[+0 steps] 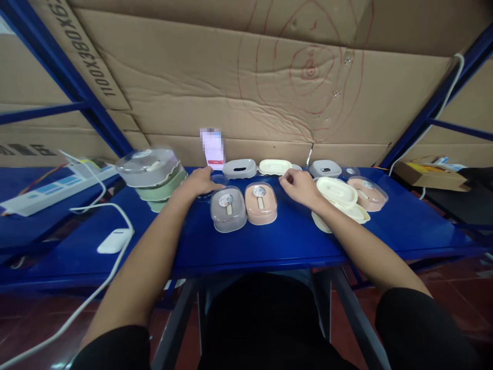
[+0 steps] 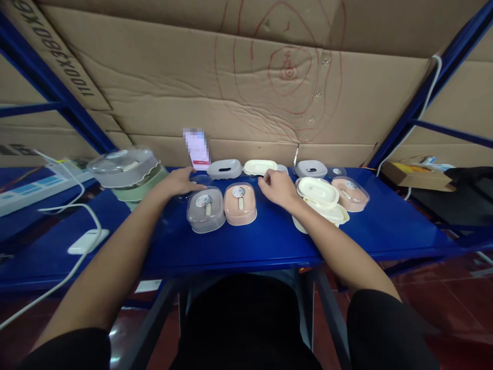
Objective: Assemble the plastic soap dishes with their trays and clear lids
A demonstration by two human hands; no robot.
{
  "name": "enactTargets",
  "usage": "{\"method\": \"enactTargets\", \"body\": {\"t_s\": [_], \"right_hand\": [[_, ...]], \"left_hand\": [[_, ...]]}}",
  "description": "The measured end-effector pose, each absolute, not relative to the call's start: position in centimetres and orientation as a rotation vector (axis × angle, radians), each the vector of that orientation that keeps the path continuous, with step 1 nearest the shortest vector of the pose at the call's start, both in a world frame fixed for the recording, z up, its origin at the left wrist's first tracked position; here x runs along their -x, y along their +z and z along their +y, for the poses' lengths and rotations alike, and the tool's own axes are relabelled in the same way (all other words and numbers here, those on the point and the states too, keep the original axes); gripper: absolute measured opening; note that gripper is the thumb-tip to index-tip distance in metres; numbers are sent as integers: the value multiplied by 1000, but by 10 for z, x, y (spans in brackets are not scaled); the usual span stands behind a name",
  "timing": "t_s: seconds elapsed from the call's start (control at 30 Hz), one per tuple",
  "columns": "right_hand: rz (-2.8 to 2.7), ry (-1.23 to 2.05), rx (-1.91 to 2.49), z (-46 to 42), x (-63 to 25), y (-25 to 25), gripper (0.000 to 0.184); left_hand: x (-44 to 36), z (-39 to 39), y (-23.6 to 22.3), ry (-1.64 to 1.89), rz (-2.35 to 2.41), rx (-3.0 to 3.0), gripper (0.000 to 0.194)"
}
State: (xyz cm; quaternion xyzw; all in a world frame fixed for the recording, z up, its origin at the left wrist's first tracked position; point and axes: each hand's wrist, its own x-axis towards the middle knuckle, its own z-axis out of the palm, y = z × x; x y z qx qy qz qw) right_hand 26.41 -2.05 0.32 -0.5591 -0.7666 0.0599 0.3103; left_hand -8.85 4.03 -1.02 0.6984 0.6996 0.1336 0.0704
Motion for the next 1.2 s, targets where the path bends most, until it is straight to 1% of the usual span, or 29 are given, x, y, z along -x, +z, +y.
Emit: {"method": "enactTargets", "body": {"t_s": [0.07,0.13,0.27,0.33,0.43,0.53,0.57,0.63,0.77,0.87,1.0,1.1,1.2], "right_hand": [[-2032,145,1473,-20,-264,2,22],[-2036,132,1469,-19,-263,1,23],[-2022,113,1479,-18,-264,0,23],[-2011,119,1475,-16,-265,0,23],[-1997,106,1464,-13,-268,1,21],[-2052,7,1501,-5,-272,3,15],[-2088,-45,1530,-1,-273,3,19],[-2179,-156,1596,8,-274,3,32],[-2378,-299,1730,30,-267,7,50],[-2453,-316,1829,48,-254,13,64],[-2525,-264,1875,67,-236,21,81],[-2578,-233,1892,77,-228,24,87],[-2602,-211,1891,82,-221,28,85]], "left_hand": [[87,39,-7,239,2121,-2061,83],[86,39,-6,151,2121,-2021,92],[84,37,-7,161,2107,-2009,100],[83,36,-8,225,2111,-2025,101],[82,34,-6,314,2147,-2008,97],[79,28,2,405,2188,-1972,92],[77,25,6,444,2199,-1967,91],[70,17,12,549,2206,-1976,88],[54,2,19,903,2117,-2024,85],[45,-2,17,1162,1996,-2012,82],[43,5,11,1416,1806,-1935,75],[45,12,6,1490,1632,-1744,68],[46,14,5,1468,1554,-1556,62]]}}
